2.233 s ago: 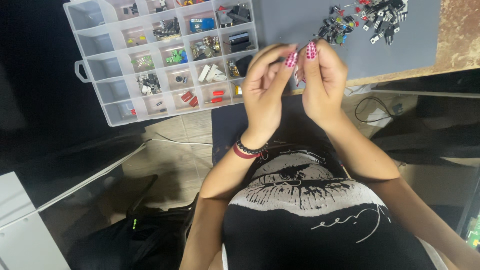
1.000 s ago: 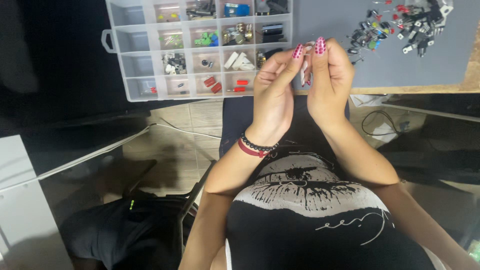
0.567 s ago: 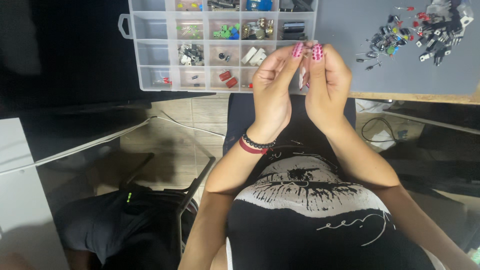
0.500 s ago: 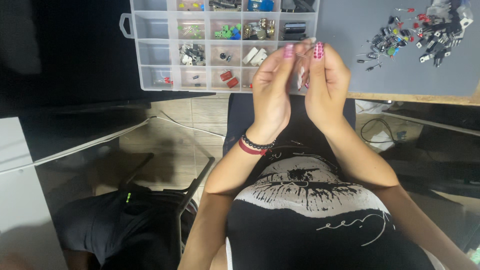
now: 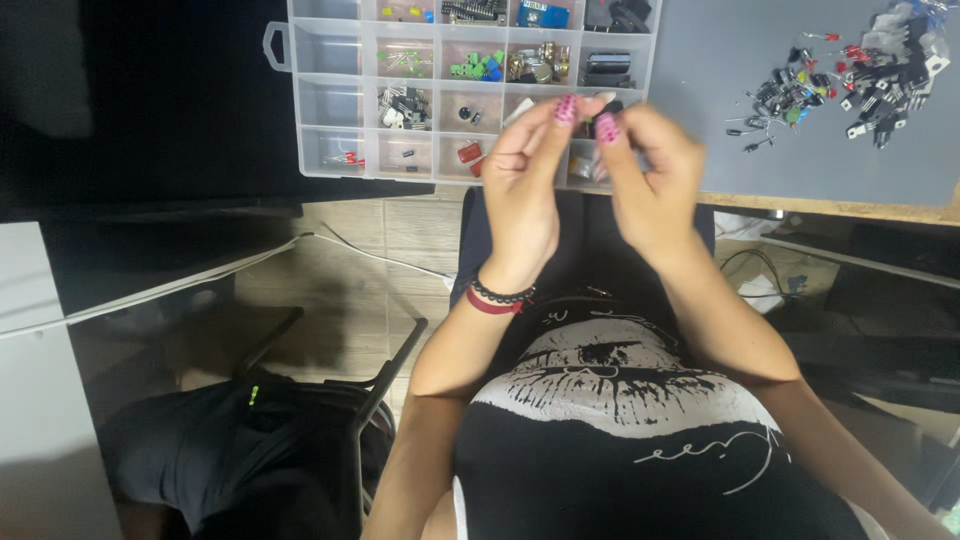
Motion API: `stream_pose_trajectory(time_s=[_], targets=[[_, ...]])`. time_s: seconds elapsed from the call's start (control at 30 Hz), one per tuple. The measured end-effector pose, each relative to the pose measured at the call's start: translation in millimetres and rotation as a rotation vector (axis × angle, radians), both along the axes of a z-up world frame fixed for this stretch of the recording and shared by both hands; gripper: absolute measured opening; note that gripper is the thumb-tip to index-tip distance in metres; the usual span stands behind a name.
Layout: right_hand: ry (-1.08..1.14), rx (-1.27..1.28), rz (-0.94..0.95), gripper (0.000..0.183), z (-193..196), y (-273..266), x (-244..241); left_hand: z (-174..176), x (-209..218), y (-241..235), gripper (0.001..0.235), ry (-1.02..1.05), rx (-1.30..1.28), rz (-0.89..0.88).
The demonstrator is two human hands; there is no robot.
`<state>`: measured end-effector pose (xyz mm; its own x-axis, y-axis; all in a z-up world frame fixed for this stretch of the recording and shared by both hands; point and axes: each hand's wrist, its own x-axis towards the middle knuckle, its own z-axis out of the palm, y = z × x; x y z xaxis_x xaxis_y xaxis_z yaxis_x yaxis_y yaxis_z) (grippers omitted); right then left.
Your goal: The person sits and sorts small electronic components, such as resistors and capacitors, from a pile on a gray mat into a compartmentalized plastic organizer box. They pick up individual items, inspect them, and place them into specific compartments.
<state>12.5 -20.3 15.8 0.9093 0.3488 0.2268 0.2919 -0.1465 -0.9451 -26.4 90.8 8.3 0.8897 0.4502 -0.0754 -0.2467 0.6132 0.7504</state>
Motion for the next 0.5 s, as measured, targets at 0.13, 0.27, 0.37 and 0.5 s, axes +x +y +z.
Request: stream_pose_trajectory(time_s=[0.13,0.27,0.37,0.5], targets=[[-0.282,-0.095,-0.031,0.024,11.3,-10.8,9.6,4.5,-1.6,14.2,0.015,0.015,0.036,0.011],[-0.361,-0.171,0.010,0.015,18.6,-3.8,7.3,4.5,-3.5,12.5,0.015,-0.021,0.028,0.021],[-0.172,-0.045,0.096,0.035,19.5,5.2,3.0,3.8,-4.4,7.1,0.019,-0.066,-0.022,-0.015],[-0.165,-0.062,0.081,0.030,20.4,12.8,-1.2,6.2,-6.1,0.5,0.015,-0.067,0.025,-0.027]])
